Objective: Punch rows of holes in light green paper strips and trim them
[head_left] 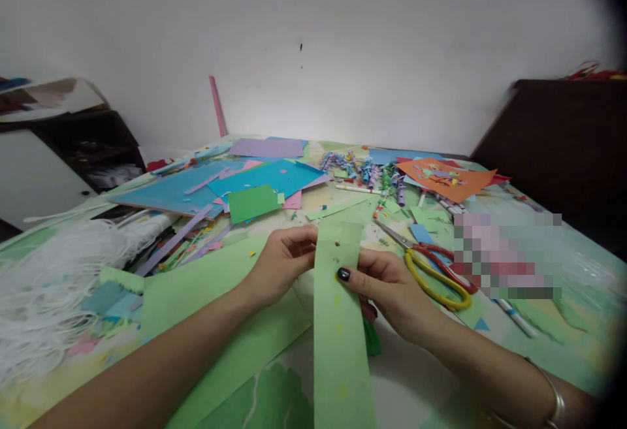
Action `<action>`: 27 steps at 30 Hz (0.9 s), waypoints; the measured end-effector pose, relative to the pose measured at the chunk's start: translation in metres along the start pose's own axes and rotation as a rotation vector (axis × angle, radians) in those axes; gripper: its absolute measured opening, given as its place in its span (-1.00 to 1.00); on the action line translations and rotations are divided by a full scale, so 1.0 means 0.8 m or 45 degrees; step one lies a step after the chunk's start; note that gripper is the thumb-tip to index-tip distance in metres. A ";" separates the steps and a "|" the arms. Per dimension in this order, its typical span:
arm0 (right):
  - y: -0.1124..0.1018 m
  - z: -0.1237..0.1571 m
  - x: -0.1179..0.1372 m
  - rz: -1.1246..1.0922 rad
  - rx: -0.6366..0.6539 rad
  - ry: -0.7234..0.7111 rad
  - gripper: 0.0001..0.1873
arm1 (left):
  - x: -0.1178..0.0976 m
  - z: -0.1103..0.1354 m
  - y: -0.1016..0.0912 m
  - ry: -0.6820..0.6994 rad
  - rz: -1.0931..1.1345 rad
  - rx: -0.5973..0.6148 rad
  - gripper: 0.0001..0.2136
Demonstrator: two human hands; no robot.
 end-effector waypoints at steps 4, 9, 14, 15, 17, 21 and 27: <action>0.001 0.000 -0.006 -0.042 0.034 0.039 -0.72 | 0.001 0.005 0.009 -0.063 0.047 0.056 -0.84; 0.000 -0.001 -0.010 -0.080 0.042 0.067 -0.73 | 0.002 0.007 0.012 -0.065 0.086 0.087 -0.83; -0.001 -0.002 -0.011 -0.145 0.054 0.089 -0.74 | -0.003 0.005 0.013 0.013 0.123 0.142 -0.76; -0.001 -0.001 -0.011 -0.155 0.060 0.089 -0.74 | -0.004 0.005 0.014 0.026 0.126 0.153 -0.76; -0.001 -0.001 -0.012 -0.171 0.063 0.095 -0.74 | -0.007 0.005 0.015 0.048 0.127 0.172 -0.77; 0.001 0.000 -0.013 -0.193 0.070 0.108 -0.74 | -0.008 0.006 0.016 0.043 0.116 0.188 -0.78; 0.004 -0.001 -0.013 -0.203 0.071 0.092 -0.74 | -0.002 0.006 0.015 -0.040 0.123 0.163 -0.78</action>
Point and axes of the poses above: each hand's wrist, its own z-axis away from the middle knuckle, its own y-axis out of the palm, x = y × z, the point moved 6 cm from there along -z, towards the middle knuckle, and after that the axes turned 5 degrees about -z, right-handed, at the moved point
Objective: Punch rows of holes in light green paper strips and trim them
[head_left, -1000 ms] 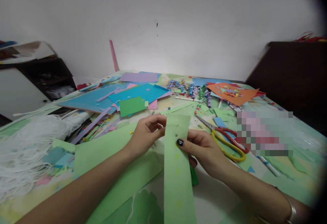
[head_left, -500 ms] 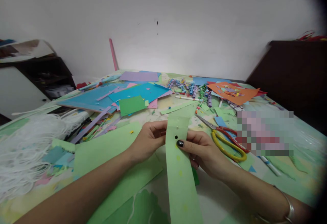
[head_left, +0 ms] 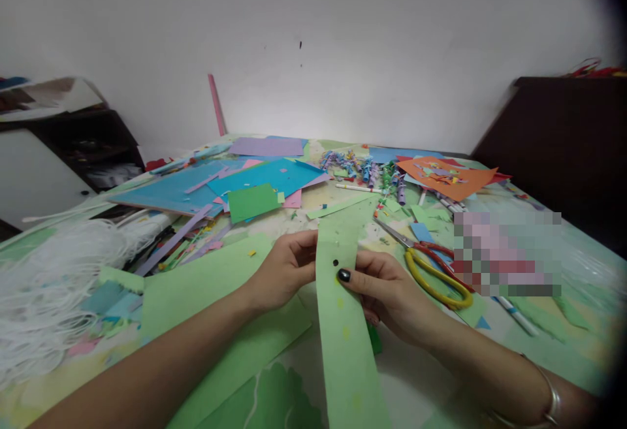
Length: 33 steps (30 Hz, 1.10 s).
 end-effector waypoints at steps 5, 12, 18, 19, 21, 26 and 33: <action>0.000 -0.001 0.000 0.003 0.034 -0.023 -0.74 | 0.002 0.000 -0.001 -0.018 0.021 -0.007 -0.80; 0.005 -0.002 -0.002 -0.110 0.073 0.009 -0.75 | 0.003 0.000 0.000 0.030 0.029 0.000 -0.83; 0.008 0.001 -0.007 -0.326 0.053 0.199 -0.74 | 0.008 -0.003 -0.010 0.144 0.094 -0.025 -0.56; 0.008 0.001 -0.009 -0.346 0.058 0.241 -0.75 | 0.004 -0.003 -0.013 0.203 0.095 -0.021 -0.45; 0.002 0.002 -0.011 -0.387 0.005 0.293 -0.79 | -0.008 -0.002 -0.016 0.318 -0.004 -0.010 -0.44; -0.015 0.004 -0.007 -0.458 -0.217 0.345 -0.82 | -0.022 -0.002 -0.026 0.289 -0.288 -0.150 -0.93; -0.055 0.016 0.090 0.966 -0.366 -0.045 -0.68 | -0.003 -0.006 -0.045 0.122 -0.118 -0.395 -0.88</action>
Point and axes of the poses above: each hand's wrist, its own z-axis away from the middle knuckle, its own y-axis out of the palm, x = y × z, the point moved 6 cm from there along -z, towards the middle knuckle, and after that the axes turned 5 degrees about -z, right-handed, at the moved point
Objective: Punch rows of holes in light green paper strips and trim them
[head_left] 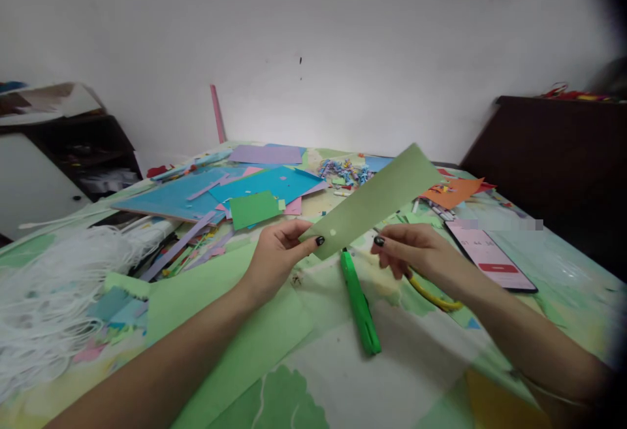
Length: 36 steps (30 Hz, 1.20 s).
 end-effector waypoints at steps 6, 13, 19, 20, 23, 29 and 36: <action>-0.076 0.015 -0.045 1.375 -0.328 0.168 -0.83 | 0.001 0.005 0.003 -0.064 0.030 0.006 -0.59; -0.079 0.023 -0.086 1.319 -0.227 0.178 -0.84 | -0.006 0.010 0.011 -0.084 -0.047 0.049 -0.78; -0.106 0.022 -0.098 1.282 -0.350 0.298 -0.61 | 0.003 0.010 0.013 -0.150 -0.070 0.060 -0.81; -0.107 0.022 -0.101 1.252 -0.347 0.309 -0.61 | 0.006 0.010 0.014 -0.165 -0.068 0.067 -0.82; -0.107 0.024 -0.105 1.154 -0.325 0.319 -0.60 | 0.014 0.009 0.013 -0.194 -0.046 0.067 -0.80; -0.114 0.023 -0.101 0.931 -0.409 0.359 -0.44 | 0.021 0.007 0.008 -0.199 -0.001 0.005 -0.78; -0.114 0.016 -0.094 0.753 -0.346 0.026 -0.43 | 0.015 0.007 0.005 -0.182 -0.068 -0.019 -0.80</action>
Point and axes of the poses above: each hand's wrist, its own z-axis away from the middle knuckle, its own y-axis out of the palm, x = y × z, the point moved 6 cm from there along -z, towards the middle knuckle, and after that the axes turned 5 degrees about -z, right-handed, at the moved point
